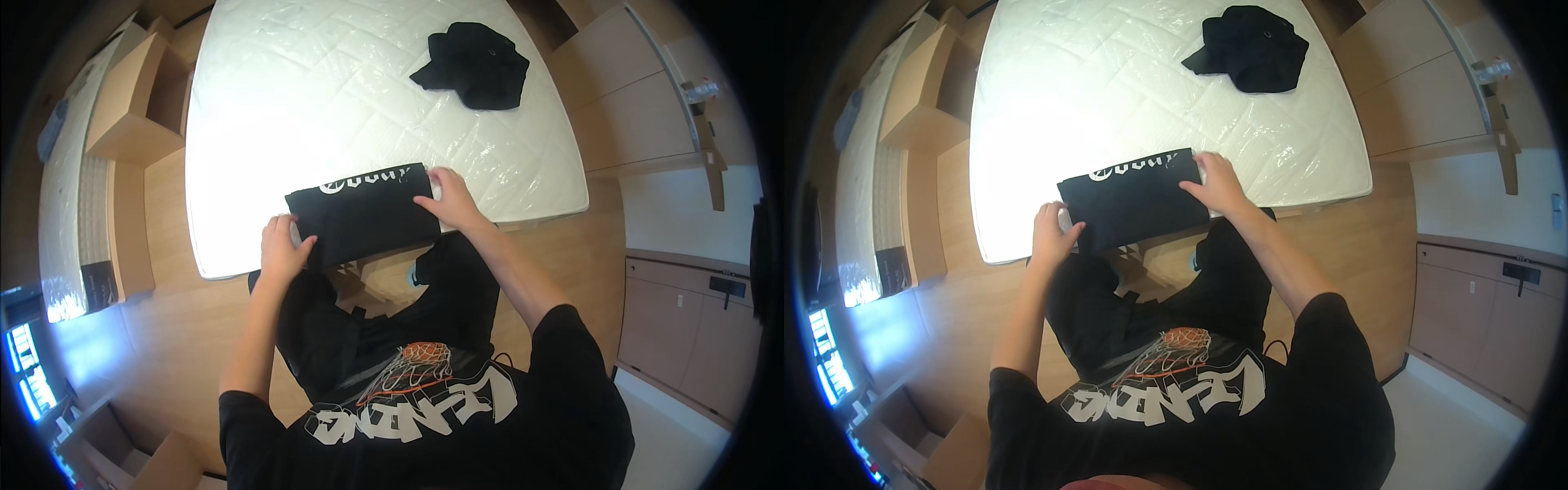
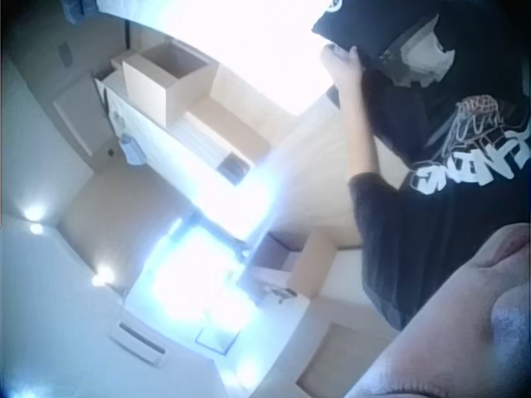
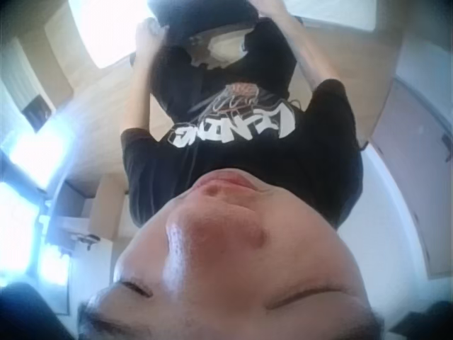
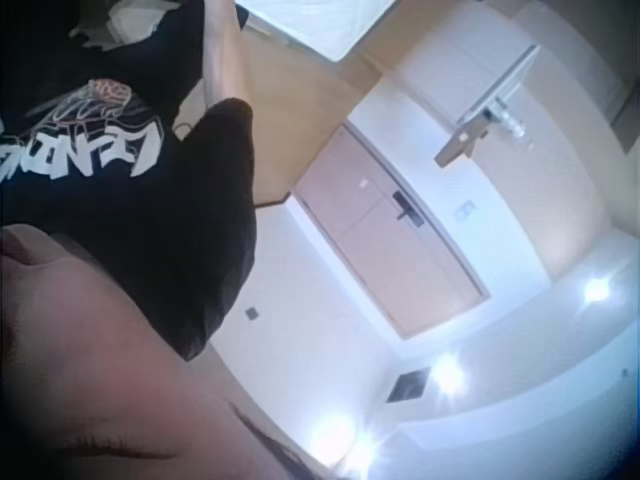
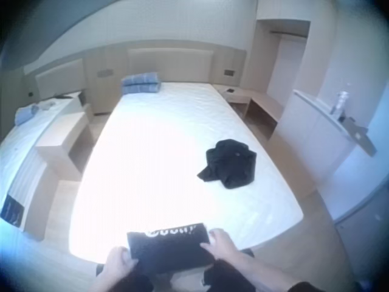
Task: The person folds a black t-shirt and a black cap on a white table. They smooth the t-shirt, fold it into a compact rectangle, and then fold the cap, placing it on top of the folded shirt.
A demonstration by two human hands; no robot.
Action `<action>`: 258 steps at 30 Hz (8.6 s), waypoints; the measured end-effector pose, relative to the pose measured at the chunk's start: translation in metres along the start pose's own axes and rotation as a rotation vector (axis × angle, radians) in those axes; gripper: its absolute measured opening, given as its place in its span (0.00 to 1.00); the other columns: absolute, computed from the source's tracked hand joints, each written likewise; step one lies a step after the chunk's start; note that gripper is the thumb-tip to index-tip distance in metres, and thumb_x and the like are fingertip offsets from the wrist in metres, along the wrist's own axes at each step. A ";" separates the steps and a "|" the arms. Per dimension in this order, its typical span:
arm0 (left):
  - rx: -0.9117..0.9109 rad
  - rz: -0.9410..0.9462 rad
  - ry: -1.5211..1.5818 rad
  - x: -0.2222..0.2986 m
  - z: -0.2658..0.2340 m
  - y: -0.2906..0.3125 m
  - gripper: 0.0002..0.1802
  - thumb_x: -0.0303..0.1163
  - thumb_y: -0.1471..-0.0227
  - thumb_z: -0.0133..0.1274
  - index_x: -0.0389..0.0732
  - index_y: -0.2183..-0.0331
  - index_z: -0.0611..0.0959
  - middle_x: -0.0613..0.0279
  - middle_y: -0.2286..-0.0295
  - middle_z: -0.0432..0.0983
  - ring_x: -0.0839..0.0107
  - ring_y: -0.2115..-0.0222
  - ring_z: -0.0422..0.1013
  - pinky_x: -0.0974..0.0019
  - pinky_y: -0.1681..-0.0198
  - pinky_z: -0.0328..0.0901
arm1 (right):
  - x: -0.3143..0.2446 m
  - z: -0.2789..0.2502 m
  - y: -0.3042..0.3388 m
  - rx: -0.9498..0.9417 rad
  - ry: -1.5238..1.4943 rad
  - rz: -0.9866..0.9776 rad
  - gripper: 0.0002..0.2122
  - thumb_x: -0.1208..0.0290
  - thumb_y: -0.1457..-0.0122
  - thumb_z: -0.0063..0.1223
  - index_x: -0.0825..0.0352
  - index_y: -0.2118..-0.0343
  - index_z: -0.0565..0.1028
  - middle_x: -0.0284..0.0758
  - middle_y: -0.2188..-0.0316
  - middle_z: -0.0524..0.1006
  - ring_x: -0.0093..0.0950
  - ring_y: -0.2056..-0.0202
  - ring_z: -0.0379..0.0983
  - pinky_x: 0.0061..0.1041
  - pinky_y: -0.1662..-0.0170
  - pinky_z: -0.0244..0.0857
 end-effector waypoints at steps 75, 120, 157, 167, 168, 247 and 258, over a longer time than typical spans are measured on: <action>0.204 -0.382 0.343 -0.058 0.010 -0.066 0.15 0.39 0.55 0.62 0.36 0.76 0.82 0.52 0.79 0.79 0.57 0.76 0.75 0.57 0.68 0.68 | 0.049 0.034 -0.007 0.050 -0.196 0.564 0.15 0.60 0.47 0.62 0.69 0.68 0.78 0.41 0.73 0.80 0.36 0.69 0.77 0.33 0.62 0.70; 0.094 -0.795 0.879 -0.069 0.088 0.007 0.09 0.25 0.55 0.64 0.34 0.76 0.78 0.62 0.81 0.73 0.70 0.83 0.70 0.71 0.82 0.63 | -0.010 0.140 0.030 -0.154 -1.180 1.008 0.17 0.58 0.41 0.59 0.68 0.64 0.69 0.37 0.70 0.78 0.25 0.75 0.75 0.21 0.80 0.62; 0.175 0.199 -0.413 0.008 0.087 0.018 0.26 0.29 0.51 0.52 0.40 0.48 0.78 0.55 0.43 0.68 0.48 0.43 0.64 0.49 0.42 0.59 | -0.324 -0.255 0.154 0.079 -0.790 -1.075 0.11 0.79 0.50 0.63 0.66 0.63 0.77 0.34 0.69 0.79 0.27 0.72 0.76 0.22 0.70 0.68; 0.155 0.242 -0.461 0.035 0.088 0.019 0.16 0.32 0.54 0.55 0.41 0.60 0.83 0.60 0.68 0.73 0.58 0.63 0.68 0.55 0.59 0.63 | -0.333 -0.270 0.182 -0.073 -1.103 -0.891 0.10 0.80 0.48 0.62 0.68 0.62 0.77 0.36 0.68 0.78 0.28 0.71 0.76 0.21 0.70 0.68; 0.167 0.230 -0.482 0.032 0.084 0.023 0.17 0.33 0.54 0.55 0.41 0.59 0.83 0.60 0.67 0.73 0.58 0.62 0.68 0.55 0.59 0.63 | -0.330 -0.269 0.182 -0.102 -1.165 -0.877 0.10 0.80 0.48 0.62 0.68 0.62 0.77 0.36 0.68 0.78 0.28 0.71 0.76 0.21 0.70 0.68; 0.024 0.162 0.111 -0.075 0.017 -0.098 0.09 0.23 0.53 0.54 0.38 0.65 0.81 0.54 0.64 0.78 0.54 0.61 0.74 0.58 0.58 0.69 | -0.023 0.050 0.018 0.210 -0.408 0.280 0.16 0.66 0.47 0.64 0.68 0.60 0.73 0.36 0.71 0.74 0.31 0.69 0.72 0.28 0.64 0.68; -0.371 -0.303 0.575 -0.075 0.027 -0.116 0.09 0.29 0.51 0.61 0.33 0.71 0.81 0.60 0.80 0.76 0.72 0.82 0.72 0.68 0.77 0.67 | 0.051 0.023 -0.018 -0.010 -0.073 0.496 0.16 0.66 0.46 0.62 0.71 0.59 0.76 0.43 0.64 0.79 0.35 0.62 0.77 0.30 0.56 0.70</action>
Point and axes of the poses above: each hand's wrist, its own y-axis away from the middle knuckle, its own z-axis out of the palm, x = y × z, the point moved 7 cm from there along -y, towards the middle knuckle
